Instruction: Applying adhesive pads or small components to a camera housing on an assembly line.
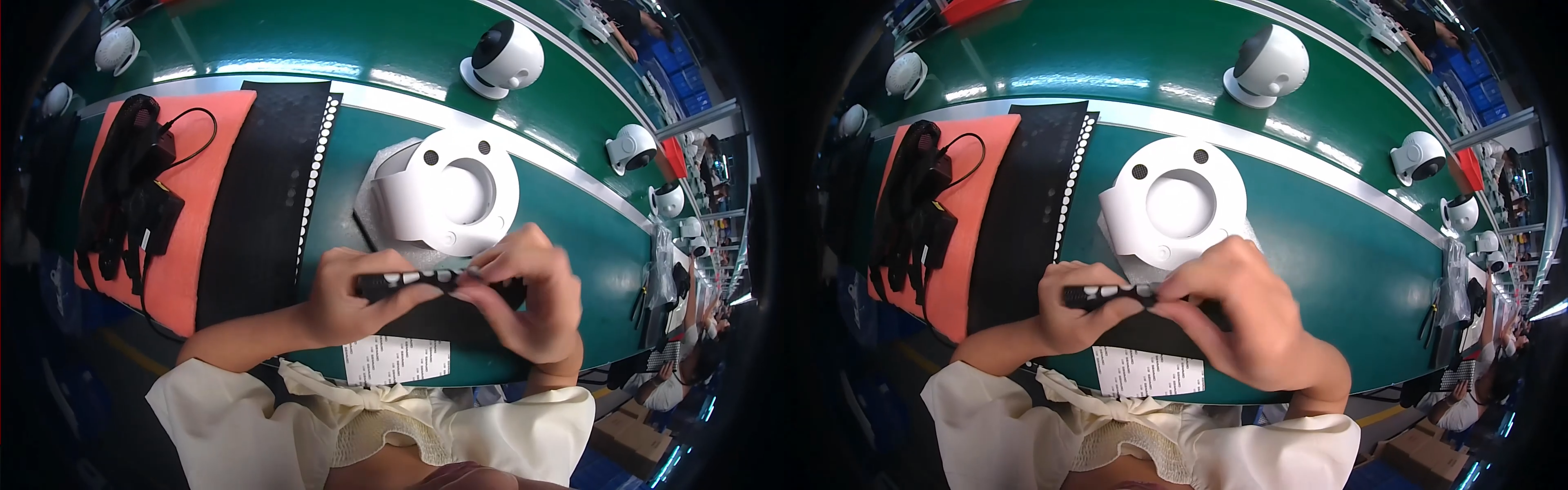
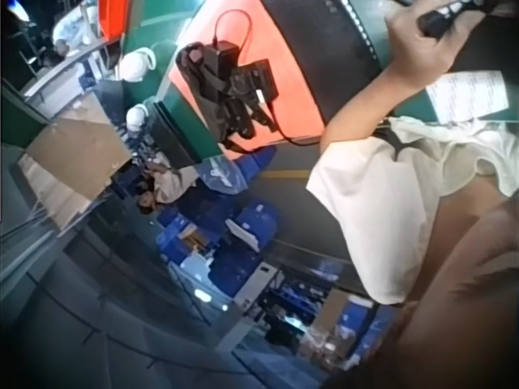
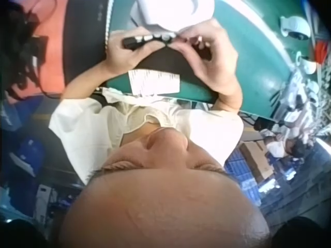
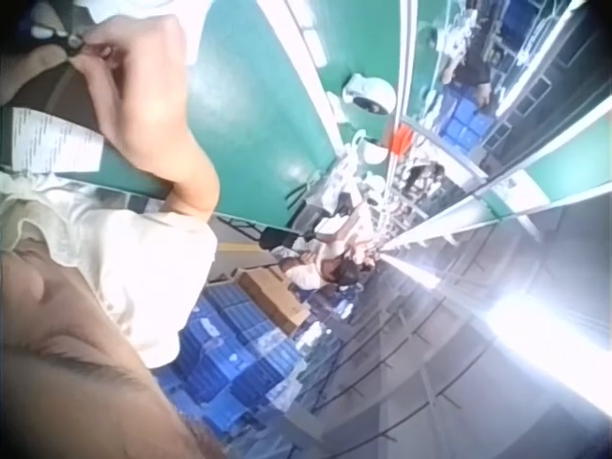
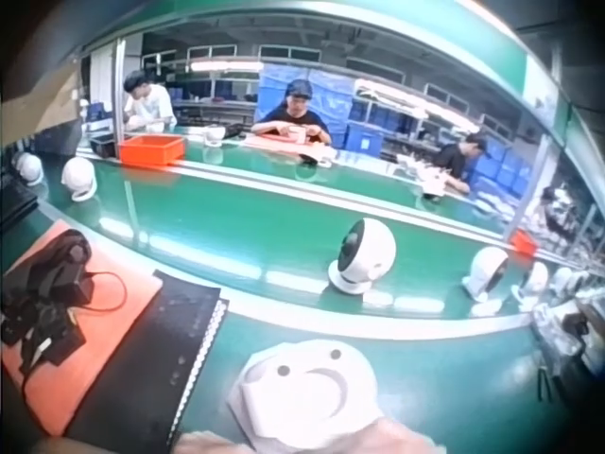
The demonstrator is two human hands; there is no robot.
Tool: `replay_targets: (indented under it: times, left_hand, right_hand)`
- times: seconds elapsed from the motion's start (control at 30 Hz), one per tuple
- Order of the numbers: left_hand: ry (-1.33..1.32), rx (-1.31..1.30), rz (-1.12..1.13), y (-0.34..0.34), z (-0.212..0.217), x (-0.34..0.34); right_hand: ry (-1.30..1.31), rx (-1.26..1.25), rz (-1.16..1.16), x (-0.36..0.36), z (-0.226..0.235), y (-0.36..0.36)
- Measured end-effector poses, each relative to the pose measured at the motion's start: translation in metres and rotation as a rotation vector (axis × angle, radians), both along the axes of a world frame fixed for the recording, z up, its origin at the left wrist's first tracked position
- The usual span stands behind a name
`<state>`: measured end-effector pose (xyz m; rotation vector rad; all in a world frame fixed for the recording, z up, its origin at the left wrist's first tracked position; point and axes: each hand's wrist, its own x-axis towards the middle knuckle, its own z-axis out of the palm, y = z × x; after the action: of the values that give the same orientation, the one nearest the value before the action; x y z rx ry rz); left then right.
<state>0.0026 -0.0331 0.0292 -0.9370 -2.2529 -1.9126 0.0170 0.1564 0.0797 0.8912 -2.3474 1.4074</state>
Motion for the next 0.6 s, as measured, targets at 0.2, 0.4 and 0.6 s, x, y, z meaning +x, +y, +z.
replay_targets:
  times: [0.2,0.4,0.6]
  left_hand:
    - [-0.095,0.019,0.037,-0.001,-0.003,0.0]
    - [-0.3,0.078,0.027,-0.002,-0.004,0.0]
    - [-0.07,0.029,-0.015,0.001,-0.02,0.0]
  right_hand:
    - [-0.067,-0.002,0.02,-0.004,-0.002,-0.006]
    - [-0.038,0.202,0.067,-0.003,0.003,-0.006]
    - [-0.318,-0.07,-0.05,-0.023,0.006,-0.003]
